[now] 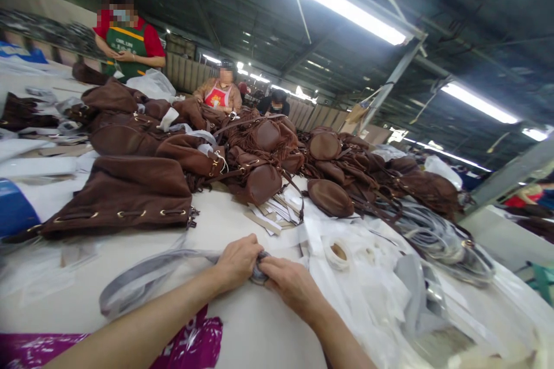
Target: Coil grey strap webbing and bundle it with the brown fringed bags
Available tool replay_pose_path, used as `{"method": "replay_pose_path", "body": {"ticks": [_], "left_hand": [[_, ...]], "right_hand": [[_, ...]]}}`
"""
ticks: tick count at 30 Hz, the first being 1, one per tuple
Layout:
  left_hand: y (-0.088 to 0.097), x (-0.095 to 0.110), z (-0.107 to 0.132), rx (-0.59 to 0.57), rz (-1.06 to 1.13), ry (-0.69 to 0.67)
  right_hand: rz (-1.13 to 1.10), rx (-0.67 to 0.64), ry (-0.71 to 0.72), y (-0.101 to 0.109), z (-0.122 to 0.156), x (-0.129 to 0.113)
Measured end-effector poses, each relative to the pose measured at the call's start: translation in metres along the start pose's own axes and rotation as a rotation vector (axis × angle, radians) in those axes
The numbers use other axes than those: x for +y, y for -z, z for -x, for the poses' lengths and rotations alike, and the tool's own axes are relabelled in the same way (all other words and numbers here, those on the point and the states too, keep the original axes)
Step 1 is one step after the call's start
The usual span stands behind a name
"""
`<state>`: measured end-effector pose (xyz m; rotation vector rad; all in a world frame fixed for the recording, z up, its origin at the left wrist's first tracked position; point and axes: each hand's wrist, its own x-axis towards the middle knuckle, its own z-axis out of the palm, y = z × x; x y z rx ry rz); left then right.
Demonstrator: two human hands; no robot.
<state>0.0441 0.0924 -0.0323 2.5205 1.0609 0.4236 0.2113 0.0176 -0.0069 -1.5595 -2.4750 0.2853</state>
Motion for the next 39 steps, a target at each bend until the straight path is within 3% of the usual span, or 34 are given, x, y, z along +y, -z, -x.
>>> {"method": "replay_pose_path", "body": {"ticks": [2,5,10,14,18,24,29,34,36,39], "left_hand": [[0.003,-0.001,0.0,-0.013,-0.001,-0.028],[0.008,-0.004,0.0,-0.034,-0.004,-0.04],[0.017,-0.008,0.006,-0.05,-0.039,0.053],[0.019,-0.001,0.013,-0.023,-0.052,0.146],[0.017,0.006,0.013,0.013,-0.011,0.205],[0.017,0.002,-0.001,0.023,-0.004,0.219],[0.013,-0.002,-0.002,0.012,-0.041,0.15],[0.015,-0.004,0.002,-0.015,-0.063,0.064],[0.019,-0.003,0.003,-0.025,-0.082,0.065],[0.027,0.002,0.006,-0.042,-0.115,0.108]], "right_hand": [[0.124,-0.011,0.037,-0.002,-0.002,0.002],[0.181,0.043,-0.03,-0.015,-0.004,-0.004],[0.337,0.229,-0.3,-0.042,-0.006,-0.025],[0.327,0.261,-0.508,-0.048,-0.021,-0.039],[0.27,0.292,-0.592,-0.048,-0.042,-0.05],[0.112,0.293,-0.497,-0.045,-0.053,-0.055],[-0.052,0.147,-0.274,-0.014,-0.034,-0.035],[0.156,-0.031,0.027,0.008,-0.02,-0.01],[0.225,-0.039,0.019,0.002,-0.018,-0.01],[0.292,0.047,-0.129,-0.016,-0.016,-0.022]]}}
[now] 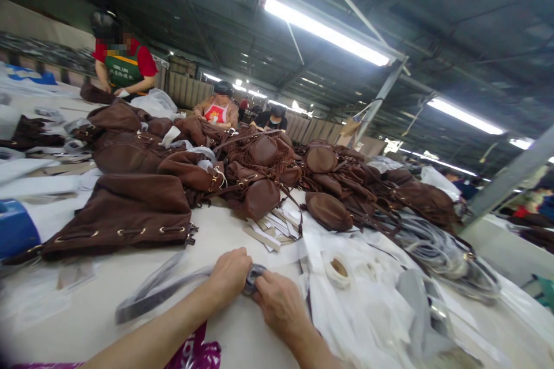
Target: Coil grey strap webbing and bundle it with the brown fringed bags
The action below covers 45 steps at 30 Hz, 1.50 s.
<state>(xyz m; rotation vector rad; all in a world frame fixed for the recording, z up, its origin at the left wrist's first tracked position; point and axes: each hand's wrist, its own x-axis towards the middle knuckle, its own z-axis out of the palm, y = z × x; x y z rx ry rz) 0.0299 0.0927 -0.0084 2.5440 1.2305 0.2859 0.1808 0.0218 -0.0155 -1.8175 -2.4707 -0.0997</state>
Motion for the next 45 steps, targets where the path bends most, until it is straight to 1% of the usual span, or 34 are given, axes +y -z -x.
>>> {"method": "replay_pose_path", "body": {"ticks": [3,5,7,9,11,13,17,20,23,25,29,32,36,37,38,39,41,42,43,45], "left_hand": [[0.002,0.004,0.006,-0.028,-0.007,0.022],[-0.001,0.007,0.01,-0.042,0.005,0.028],[-0.007,0.01,0.011,-0.042,0.023,0.039],[-0.013,0.013,0.012,-0.024,0.038,0.055],[-0.018,0.013,0.011,0.003,0.05,0.067],[-0.023,0.014,0.012,0.031,0.061,0.056],[-0.03,0.018,0.016,0.069,0.069,-0.036],[-0.032,0.019,0.017,0.069,0.056,-0.105],[-0.029,0.017,0.014,0.049,0.026,-0.153],[-0.027,0.015,0.012,0.036,0.002,-0.168],[-0.024,0.014,0.01,0.013,-0.04,-0.18],[-0.022,0.013,0.011,-0.001,-0.055,-0.186],[-0.019,0.012,0.011,-0.016,-0.064,-0.217],[-0.019,0.011,0.011,-0.02,-0.065,-0.224],[-0.018,0.011,0.011,-0.023,-0.065,-0.229],[-0.018,0.01,0.01,-0.025,-0.063,-0.232],[-0.017,0.01,0.01,-0.027,-0.055,-0.233],[-0.016,0.01,0.01,-0.027,-0.048,-0.228],[-0.015,0.01,0.01,-0.026,-0.041,-0.22],[-0.013,0.011,0.011,-0.017,-0.023,-0.189]], "right_hand": [[0.039,0.061,-0.26,-0.01,0.001,-0.02],[-0.011,0.074,-0.41,-0.013,-0.005,-0.029],[-0.08,0.081,-0.514,-0.013,-0.015,-0.034],[-0.131,0.09,-0.578,-0.011,-0.025,-0.034],[-0.187,0.1,-0.603,-0.008,-0.032,-0.03],[-0.28,0.105,-0.588,-0.005,-0.032,-0.024],[-0.56,0.072,-0.486,-0.003,-0.024,-0.009],[-0.769,0.07,-0.479,-0.007,-0.022,-0.003],[-0.925,0.149,-0.54,-0.013,-0.023,-0.003],[-1.042,0.172,-0.575,-0.014,-0.023,-0.007],[-1.281,0.13,-0.571,-0.004,-0.016,-0.015],[-1.355,0.111,-0.548,0.006,-0.006,-0.014],[-1.304,0.125,-0.556,0.016,0.007,0.0],[-1.256,0.126,-0.529,0.018,0.01,0.005],[-1.157,0.116,-0.457,0.019,0.013,0.01],[-0.991,0.09,-0.348,0.02,0.015,0.014],[-0.567,0.016,-0.112,0.021,0.017,0.021],[-0.378,-0.017,-0.032,0.021,0.017,0.023],[-0.245,-0.035,-0.001,0.019,0.017,0.024],[-0.16,-0.025,-0.059,0.011,0.015,0.02]]}}
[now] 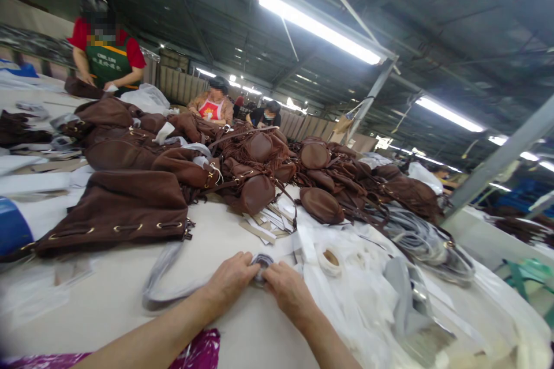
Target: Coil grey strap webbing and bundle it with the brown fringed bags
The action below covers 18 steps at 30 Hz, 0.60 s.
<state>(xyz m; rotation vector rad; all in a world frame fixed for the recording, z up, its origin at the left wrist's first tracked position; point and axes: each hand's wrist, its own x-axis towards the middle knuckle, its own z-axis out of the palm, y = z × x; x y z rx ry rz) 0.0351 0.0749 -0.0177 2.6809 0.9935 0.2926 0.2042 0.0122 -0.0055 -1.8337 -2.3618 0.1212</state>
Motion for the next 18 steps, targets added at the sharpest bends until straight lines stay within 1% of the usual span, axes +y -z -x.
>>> {"method": "replay_pose_path", "body": {"ticks": [2,5,7,9,11,13,15,18], "left_hand": [[0.002,0.001,0.002,0.024,0.016,0.07],[0.004,0.001,0.003,0.051,0.04,0.207],[0.006,-0.002,0.003,0.055,0.063,0.269],[0.007,-0.008,0.001,0.054,0.086,0.304],[0.009,-0.015,-0.001,0.05,0.097,0.317],[0.01,-0.02,-0.003,0.047,0.094,0.318],[0.009,-0.023,-0.004,0.051,0.086,0.31],[0.006,-0.023,-0.003,0.063,0.082,0.302]], "right_hand": [[0.032,0.052,-0.093,-0.013,-0.002,-0.009],[0.067,0.142,-0.248,-0.034,-0.011,-0.033],[0.056,0.191,-0.323,-0.046,-0.022,-0.05],[0.024,0.227,-0.366,-0.053,-0.036,-0.064],[-0.022,0.246,-0.383,-0.054,-0.047,-0.071],[-0.083,0.244,-0.37,-0.052,-0.052,-0.071],[-0.156,0.219,-0.315,-0.045,-0.05,-0.065],[-0.268,0.15,-0.221,-0.028,-0.04,-0.049]]}}
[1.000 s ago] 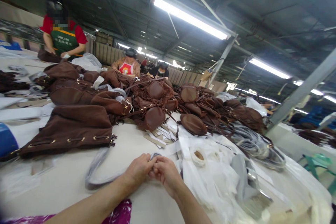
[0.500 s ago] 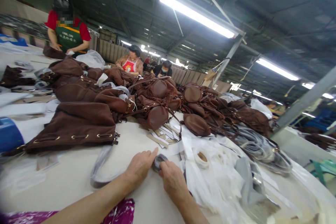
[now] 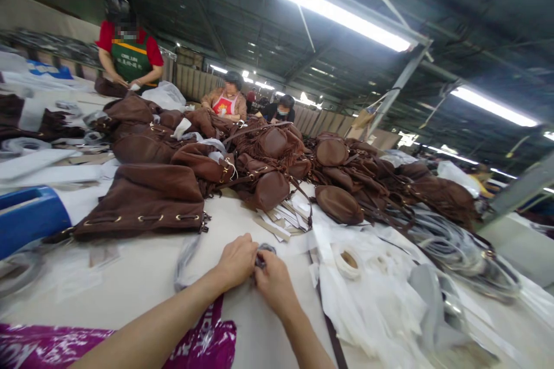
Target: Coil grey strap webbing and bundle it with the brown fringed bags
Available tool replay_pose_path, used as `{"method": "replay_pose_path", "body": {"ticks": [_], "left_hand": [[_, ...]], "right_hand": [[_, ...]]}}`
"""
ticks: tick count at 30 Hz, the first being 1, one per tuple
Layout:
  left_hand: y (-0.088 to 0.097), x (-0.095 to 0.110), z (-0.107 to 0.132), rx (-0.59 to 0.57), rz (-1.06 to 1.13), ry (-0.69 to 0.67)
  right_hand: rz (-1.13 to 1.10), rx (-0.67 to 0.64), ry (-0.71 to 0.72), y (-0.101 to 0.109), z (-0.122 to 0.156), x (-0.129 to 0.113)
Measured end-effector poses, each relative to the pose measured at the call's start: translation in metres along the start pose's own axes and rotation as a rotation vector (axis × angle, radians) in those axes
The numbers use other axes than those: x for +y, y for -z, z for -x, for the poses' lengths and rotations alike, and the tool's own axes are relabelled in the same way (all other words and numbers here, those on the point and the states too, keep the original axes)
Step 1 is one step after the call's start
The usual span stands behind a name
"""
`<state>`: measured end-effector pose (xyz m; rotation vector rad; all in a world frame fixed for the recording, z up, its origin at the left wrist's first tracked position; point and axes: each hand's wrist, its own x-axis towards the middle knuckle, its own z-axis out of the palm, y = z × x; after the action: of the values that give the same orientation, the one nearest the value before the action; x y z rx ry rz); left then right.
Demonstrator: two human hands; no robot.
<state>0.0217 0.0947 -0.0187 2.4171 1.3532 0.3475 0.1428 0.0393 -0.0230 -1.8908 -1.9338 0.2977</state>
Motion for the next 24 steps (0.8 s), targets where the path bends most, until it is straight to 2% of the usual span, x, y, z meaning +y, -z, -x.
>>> {"method": "replay_pose_path", "body": {"ticks": [2,4,7,11,15,20,24], "left_hand": [[-0.002,0.001,0.001,0.009,0.002,-0.004],[-0.002,0.002,0.001,0.012,0.0,-0.015],[-0.002,0.003,0.001,0.004,-0.011,-0.034],[0.0,0.003,0.004,-0.017,-0.02,-0.032],[0.003,0.004,0.013,-0.042,-0.015,-0.025],[0.003,0.007,0.008,-0.028,0.019,0.032],[0.005,0.006,-0.003,-0.011,0.05,0.101]], "right_hand": [[-0.015,-0.066,0.075,0.017,0.002,0.009],[0.083,-0.126,0.187,0.031,0.003,0.017],[0.264,-0.168,0.28,0.039,0.003,0.025],[0.348,-0.097,0.188,0.025,0.01,0.024],[0.38,0.041,-0.026,0.002,0.015,0.011],[0.288,0.13,-0.186,-0.014,-0.002,-0.011],[0.147,0.154,-0.22,-0.016,-0.011,-0.016]]}}
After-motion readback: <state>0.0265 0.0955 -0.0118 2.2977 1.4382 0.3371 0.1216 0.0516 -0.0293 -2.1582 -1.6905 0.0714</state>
